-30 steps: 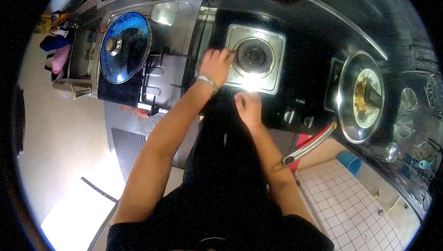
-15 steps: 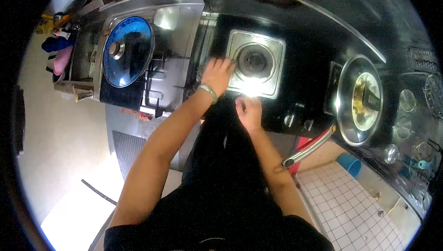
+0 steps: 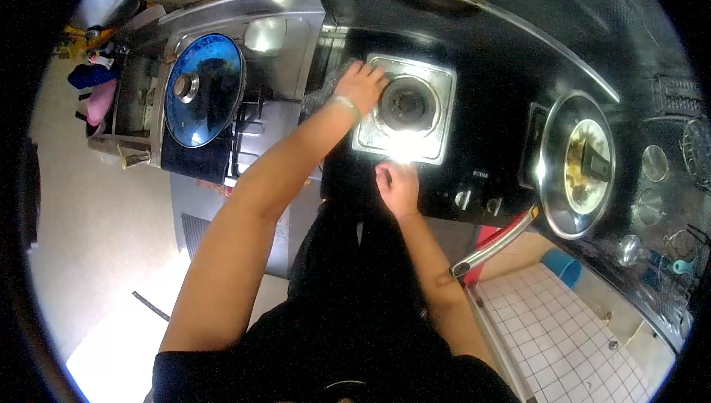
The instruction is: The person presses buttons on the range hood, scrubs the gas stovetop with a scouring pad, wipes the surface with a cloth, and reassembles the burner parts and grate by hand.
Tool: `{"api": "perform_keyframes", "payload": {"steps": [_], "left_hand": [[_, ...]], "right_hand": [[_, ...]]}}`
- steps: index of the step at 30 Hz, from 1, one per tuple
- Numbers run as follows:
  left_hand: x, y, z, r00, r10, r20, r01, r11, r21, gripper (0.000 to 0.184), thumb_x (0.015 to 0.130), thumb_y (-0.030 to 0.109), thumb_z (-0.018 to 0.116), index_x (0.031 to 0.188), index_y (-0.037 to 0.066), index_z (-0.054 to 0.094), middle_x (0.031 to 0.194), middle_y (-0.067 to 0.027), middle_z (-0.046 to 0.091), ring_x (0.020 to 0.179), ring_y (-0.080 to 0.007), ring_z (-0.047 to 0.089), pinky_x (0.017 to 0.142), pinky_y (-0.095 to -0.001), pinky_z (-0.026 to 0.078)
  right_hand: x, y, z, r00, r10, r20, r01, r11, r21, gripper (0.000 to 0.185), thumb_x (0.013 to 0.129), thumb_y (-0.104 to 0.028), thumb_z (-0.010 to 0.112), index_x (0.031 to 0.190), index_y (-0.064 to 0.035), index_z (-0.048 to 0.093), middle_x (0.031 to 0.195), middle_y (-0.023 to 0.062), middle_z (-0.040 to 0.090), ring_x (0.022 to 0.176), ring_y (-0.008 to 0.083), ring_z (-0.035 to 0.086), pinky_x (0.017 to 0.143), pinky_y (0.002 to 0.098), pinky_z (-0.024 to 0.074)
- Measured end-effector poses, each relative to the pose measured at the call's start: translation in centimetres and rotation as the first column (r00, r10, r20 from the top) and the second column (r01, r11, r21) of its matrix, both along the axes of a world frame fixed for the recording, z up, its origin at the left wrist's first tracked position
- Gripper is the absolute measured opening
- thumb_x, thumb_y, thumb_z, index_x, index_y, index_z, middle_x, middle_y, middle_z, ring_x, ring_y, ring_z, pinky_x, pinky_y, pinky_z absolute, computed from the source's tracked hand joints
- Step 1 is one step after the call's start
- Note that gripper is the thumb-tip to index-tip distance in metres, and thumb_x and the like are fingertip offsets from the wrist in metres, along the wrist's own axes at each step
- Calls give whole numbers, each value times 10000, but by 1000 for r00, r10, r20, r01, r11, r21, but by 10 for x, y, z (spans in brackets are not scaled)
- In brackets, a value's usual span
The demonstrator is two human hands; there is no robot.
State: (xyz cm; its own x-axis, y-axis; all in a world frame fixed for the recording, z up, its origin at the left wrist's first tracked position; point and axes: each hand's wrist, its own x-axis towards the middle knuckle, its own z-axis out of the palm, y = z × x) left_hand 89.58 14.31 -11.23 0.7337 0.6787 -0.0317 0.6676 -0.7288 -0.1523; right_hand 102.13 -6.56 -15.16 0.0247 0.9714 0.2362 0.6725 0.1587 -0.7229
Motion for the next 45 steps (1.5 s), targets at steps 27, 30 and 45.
{"api": "perform_keyframes", "payload": {"steps": [27, 30, 45], "left_hand": [[-10, -64, -10, 973, 195, 127, -182, 978, -104, 227, 910, 161, 517, 1047, 55, 662, 1096, -119, 560, 1042, -274, 538, 908, -422, 415], [-21, -79, -22, 973, 90, 211, -93, 996, 2, 223, 913, 169, 519, 1033, 55, 669, 1083, -106, 564, 1030, -271, 535, 899, -420, 411], [-13, -35, -10, 997, 46, 58, -45, 999, -10, 256, 899, 188, 526, 1082, 96, 679, 1079, -79, 563, 1030, -250, 535, 894, -401, 405]], "right_hand": [[-1, -3, 1, 1000, -5, 30, 4, 1000, 11, 94, 804, -83, 705, 857, -63, 630, 894, 93, 645, 855, 306, 595, 798, 400, 459], [-1, -2, 0, 1000, -13, 12, 13, 1000, 27, 98, 803, -79, 707, 857, -63, 627, 891, 91, 644, 854, 306, 594, 794, 403, 459], [-2, -2, -3, 999, -20, 40, 18, 999, 34, 97, 814, -139, 709, 871, -95, 643, 897, 77, 677, 840, 316, 619, 793, 427, 474]]}}
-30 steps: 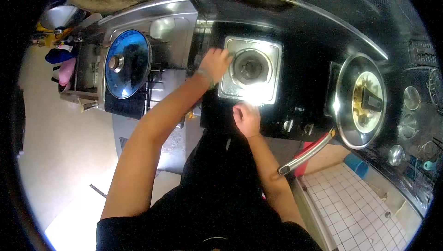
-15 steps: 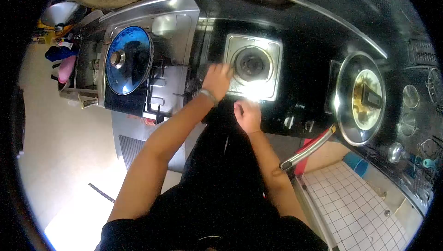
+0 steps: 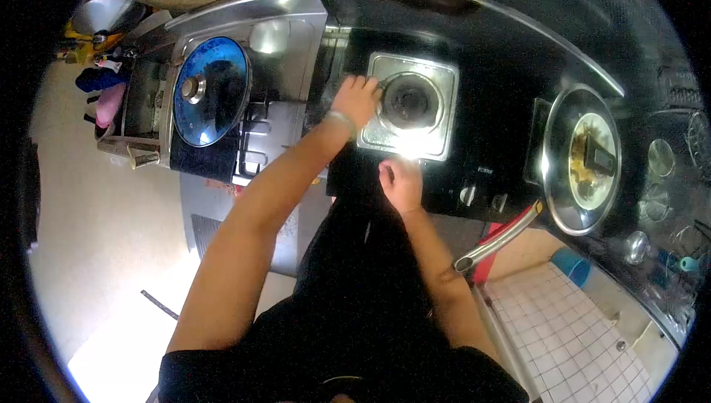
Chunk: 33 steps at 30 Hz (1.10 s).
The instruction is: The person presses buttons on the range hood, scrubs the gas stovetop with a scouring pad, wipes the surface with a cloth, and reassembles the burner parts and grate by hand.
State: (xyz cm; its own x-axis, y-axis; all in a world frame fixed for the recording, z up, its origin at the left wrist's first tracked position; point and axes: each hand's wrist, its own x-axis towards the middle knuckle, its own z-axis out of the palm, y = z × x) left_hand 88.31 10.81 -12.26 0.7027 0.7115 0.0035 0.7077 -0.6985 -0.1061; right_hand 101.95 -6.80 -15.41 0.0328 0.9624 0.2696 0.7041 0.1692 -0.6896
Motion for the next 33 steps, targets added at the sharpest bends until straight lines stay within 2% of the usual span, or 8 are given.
{"api": "perform_keyframes", "payload": {"steps": [11, 15, 16, 17, 20, 23, 28, 33], "left_hand": [[17, 12, -15, 990, 139, 4, -139, 990, -8, 241, 957, 161, 480, 1061, 59, 672, 1072, -86, 557, 1047, -247, 538, 924, -401, 382], [7, -59, -12, 975, 221, -16, -222, 968, -118, 245, 955, 147, 466, 1062, 50, 665, 1079, -119, 576, 1038, -299, 552, 901, -441, 414], [16, -74, 16, 921, 381, 77, -337, 881, -332, 238, 930, 136, 499, 1075, 19, 648, 1084, -131, 572, 1061, -307, 543, 920, -461, 406], [17, -91, -28, 975, 222, -4, -219, 959, -181, 274, 876, 155, 563, 1096, 2, 623, 1082, -128, 571, 1069, -312, 539, 933, -475, 403], [30, -119, -13, 963, 189, 191, -183, 982, -50, 342, 804, 205, 624, 1094, 24, 630, 1063, -119, 549, 1034, -282, 542, 908, -437, 407], [27, -97, 1, 927, 360, 105, -339, 924, -175, 351, 804, 206, 623, 1108, 30, 633, 1062, -118, 542, 1028, -270, 543, 895, -432, 411], [26, -120, -4, 983, 138, 120, -131, 989, -63, 353, 829, 209, 605, 1126, 19, 619, 1126, -101, 532, 1100, -280, 517, 954, -418, 397], [8, -109, -8, 947, 293, 129, -285, 955, -82, 281, 848, 185, 577, 1089, 51, 631, 1089, -104, 529, 1033, -278, 524, 916, -416, 407]], "right_hand": [[2, 3, 7, 1000, 11, -4, -11, 1000, 5, 92, 805, -119, 705, 862, -87, 641, 891, 72, 669, 834, 302, 622, 779, 413, 479], [0, 3, 4, 999, 32, -6, -32, 999, 23, 112, 794, -128, 705, 866, -77, 635, 871, 103, 648, 839, 329, 609, 792, 440, 469], [1, 2, 3, 999, 36, 8, -36, 999, 9, 122, 789, -128, 705, 869, -73, 631, 872, 112, 639, 843, 338, 602, 795, 449, 465], [3, 2, 3, 999, 39, 27, -39, 999, -2, 132, 784, -128, 705, 873, -69, 628, 873, 122, 630, 846, 347, 596, 797, 458, 461], [6, -1, -7, 996, 64, 56, -61, 997, -49, 188, 778, -151, 701, 850, -42, 566, 850, 120, 566, 866, 349, 552, 775, 436, 426], [5, 0, -7, 996, 69, 53, -67, 997, -32, 186, 776, -148, 694, 859, -43, 564, 850, 120, 567, 870, 348, 552, 774, 432, 423], [5, 2, 2, 996, 84, 25, -83, 996, -22, 171, 786, -143, 712, 882, -48, 606, 886, 125, 605, 873, 356, 570, 808, 447, 436], [4, 0, 0, 996, 85, 5, -84, 995, -52, 111, 786, -124, 702, 849, -57, 639, 903, 122, 634, 893, 353, 578, 833, 459, 440]]}}
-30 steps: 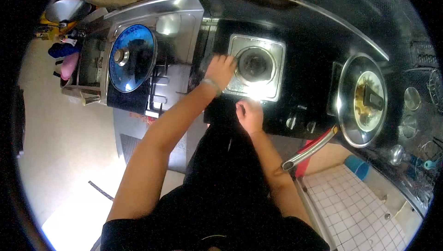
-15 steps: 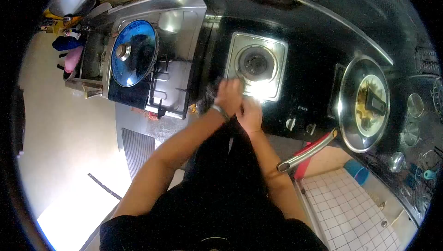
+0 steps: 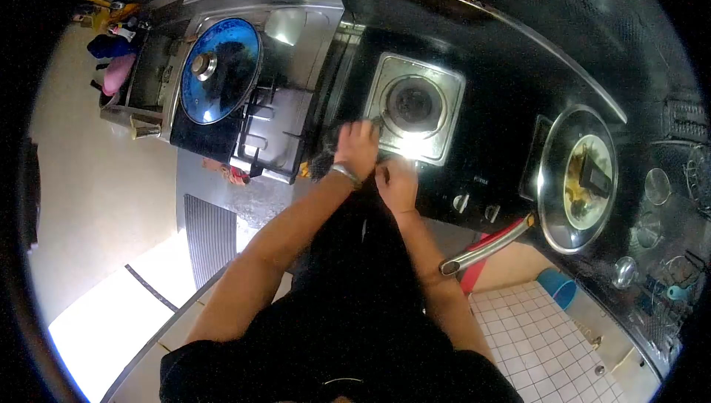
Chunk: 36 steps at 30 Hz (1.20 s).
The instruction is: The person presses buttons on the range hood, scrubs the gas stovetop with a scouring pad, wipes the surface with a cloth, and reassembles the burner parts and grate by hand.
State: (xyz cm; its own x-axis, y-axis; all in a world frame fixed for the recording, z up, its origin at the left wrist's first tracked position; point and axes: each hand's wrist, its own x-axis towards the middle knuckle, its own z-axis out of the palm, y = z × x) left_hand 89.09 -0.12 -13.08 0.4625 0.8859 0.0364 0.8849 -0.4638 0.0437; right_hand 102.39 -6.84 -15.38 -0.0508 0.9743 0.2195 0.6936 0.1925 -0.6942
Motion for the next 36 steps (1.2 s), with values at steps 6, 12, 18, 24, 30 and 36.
{"api": "perform_keyframes", "payload": {"steps": [6, 12, 18, 24, 30, 36], "left_hand": [[6, 54, 0, 990, 136, -18, -137, 991, -11, 244, 892, 172, 517, 1068, 75, 653, 1084, -100, 550, 1019, -278, 545, 886, -426, 413], [28, 140, 1, 985, 126, -121, -123, 992, 34, 269, 933, 175, 495, 1114, 71, 665, 1156, -105, 559, 1085, -271, 542, 929, -419, 383], [16, 68, 4, 978, 78, -195, -97, 991, -92, 295, 928, 221, 503, 1108, 52, 664, 1131, -109, 560, 1081, -268, 538, 944, -438, 370], [8, 45, -4, 984, 107, -145, -107, 994, 6, 274, 935, 198, 489, 1113, 59, 643, 1127, -117, 564, 1050, -270, 558, 940, -425, 398], [12, 86, -10, 994, 108, -29, -109, 994, -11, 218, 881, 185, 528, 1034, 80, 643, 1054, -117, 560, 1005, -285, 566, 896, -444, 426], [-7, -2, -7, 992, 106, -68, -104, 994, 35, 216, 883, 174, 521, 1043, 81, 632, 1054, -114, 555, 1005, -289, 559, 884, -447, 423]], "right_hand": [[-2, 1, 5, 998, -8, -55, 12, 997, 73, 99, 779, -90, 713, 830, -79, 629, 871, 75, 647, 840, 315, 592, 795, 427, 453], [-1, 3, 3, 999, 16, -35, -13, 996, 93, 172, 765, -85, 741, 855, -92, 595, 877, 65, 657, 835, 307, 601, 790, 425, 453], [-2, 1, 2, 999, -5, -50, 9, 997, 79, 146, 784, -112, 730, 861, -91, 608, 885, 63, 659, 849, 306, 606, 806, 424, 458], [-2, 1, 2, 999, -5, -49, 6, 999, 32, 139, 796, -130, 733, 847, -88, 611, 891, 67, 642, 878, 292, 597, 798, 412, 443], [-1, 1, 1, 999, 11, -43, -9, 999, 48, 119, 796, -130, 723, 852, -95, 624, 894, 70, 650, 867, 312, 602, 808, 437, 459], [1, 2, 4, 1000, 22, 5, -22, 1000, 22, 114, 781, -132, 732, 833, -81, 643, 882, 90, 645, 864, 320, 599, 786, 436, 467]]}}
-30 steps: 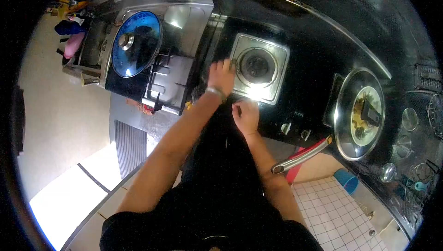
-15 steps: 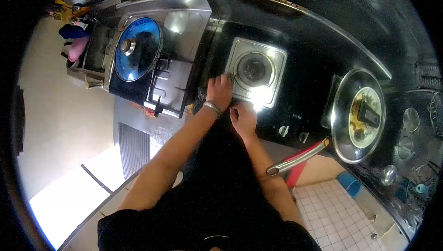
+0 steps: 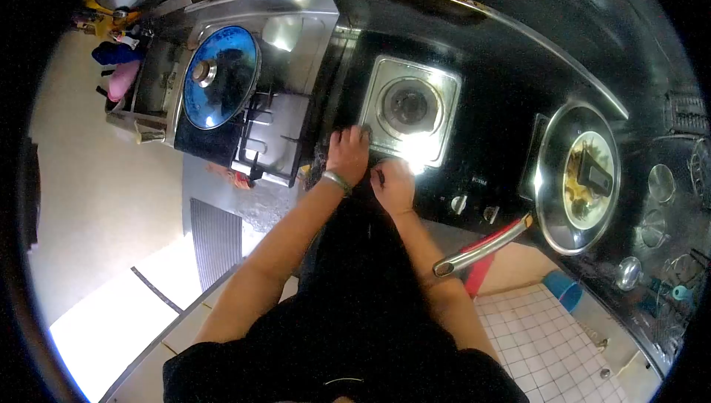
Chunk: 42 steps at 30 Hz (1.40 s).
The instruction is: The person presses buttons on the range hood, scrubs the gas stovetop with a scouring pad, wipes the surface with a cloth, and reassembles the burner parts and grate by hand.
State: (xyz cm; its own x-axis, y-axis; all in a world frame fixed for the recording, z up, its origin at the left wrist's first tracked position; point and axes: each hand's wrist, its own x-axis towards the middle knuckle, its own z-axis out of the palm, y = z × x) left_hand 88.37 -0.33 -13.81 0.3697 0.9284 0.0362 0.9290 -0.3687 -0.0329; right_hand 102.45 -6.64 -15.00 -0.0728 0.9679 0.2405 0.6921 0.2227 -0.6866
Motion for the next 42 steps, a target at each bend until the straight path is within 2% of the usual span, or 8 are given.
{"api": "perform_keyframes", "payload": {"steps": [7, 22, 23, 30, 33, 36, 37, 42], "left_hand": [[4, -1, 8, 978, -58, -203, 46, 997, -63, 263, 909, 206, 527, 1099, 55, 627, 1102, -98, 550, 1033, -259, 542, 952, -420, 383], [80, -16, 15, 890, -443, 113, 456, 877, -155, 262, 907, 169, 519, 1067, 34, 676, 1068, -102, 573, 1095, -257, 517, 961, -401, 354], [92, -18, 11, 881, -435, 187, 457, 884, -96, 269, 909, 163, 512, 1065, 28, 684, 1077, -112, 568, 1095, -263, 517, 948, -400, 359], [150, -1, -14, 973, -186, 137, 206, 966, -153, 284, 905, 198, 541, 1036, -7, 688, 1130, -134, 550, 1061, -296, 538, 917, -432, 364], [168, 20, -5, 980, 37, 195, 26, 950, -311, 276, 932, 209, 527, 1049, 5, 672, 1171, -140, 550, 1072, -292, 548, 930, -427, 378], [174, 21, 7, 988, 64, 139, -27, 968, -248, 326, 898, 206, 547, 1145, 8, 628, 1136, -163, 549, 1058, -300, 570, 897, -459, 428], [170, 16, 14, 996, -91, -26, 77, 939, -337, 363, 903, 208, 539, 1197, 8, 614, 1168, -171, 529, 1066, -315, 571, 901, -445, 441], [158, 1, -3, 994, -42, 105, 75, 940, -334, 348, 900, 224, 545, 1180, 40, 638, 1216, -167, 508, 1103, -318, 579, 898, -432, 483]], "right_hand": [[0, 0, -4, 1000, -1, 15, 0, 999, 45, 129, 755, -99, 737, 829, -67, 636, 905, 104, 628, 883, 319, 593, 777, 425, 479], [56, -54, 39, 977, -147, -152, 134, 987, -92, 121, 823, -54, 703, 840, -20, 588, 803, 123, 569, 726, 291, 576, 641, 366, 477], [62, -66, 32, 953, -218, -209, 187, 970, -159, 100, 855, -47, 702, 837, -12, 610, 801, 93, 589, 678, 200, 573, 607, 305, 470], [71, -98, 44, 812, -427, -399, 294, 889, -352, 87, 889, -75, 704, 894, -10, 646, 836, 47, 608, 728, 107, 566, 648, 256, 467], [70, -98, 42, 836, -421, -352, 281, 879, -385, 120, 883, -114, 717, 907, -19, 649, 839, 73, 621, 724, 147, 600, 664, 279, 494], [65, -99, 39, 826, -404, -392, 253, 888, -383, 134, 882, -129, 719, 916, -21, 648, 835, 89, 626, 709, 167, 612, 656, 293, 503], [63, -102, 33, 821, -400, -408, 249, 893, -374, 135, 883, -128, 718, 918, -20, 647, 832, 89, 624, 707, 165, 611, 655, 294, 503], [63, -104, 32, 828, -401, -392, 235, 883, -406, 141, 884, -127, 720, 939, -18, 651, 849, 76, 619, 722, 149, 605, 662, 279, 496]]}}
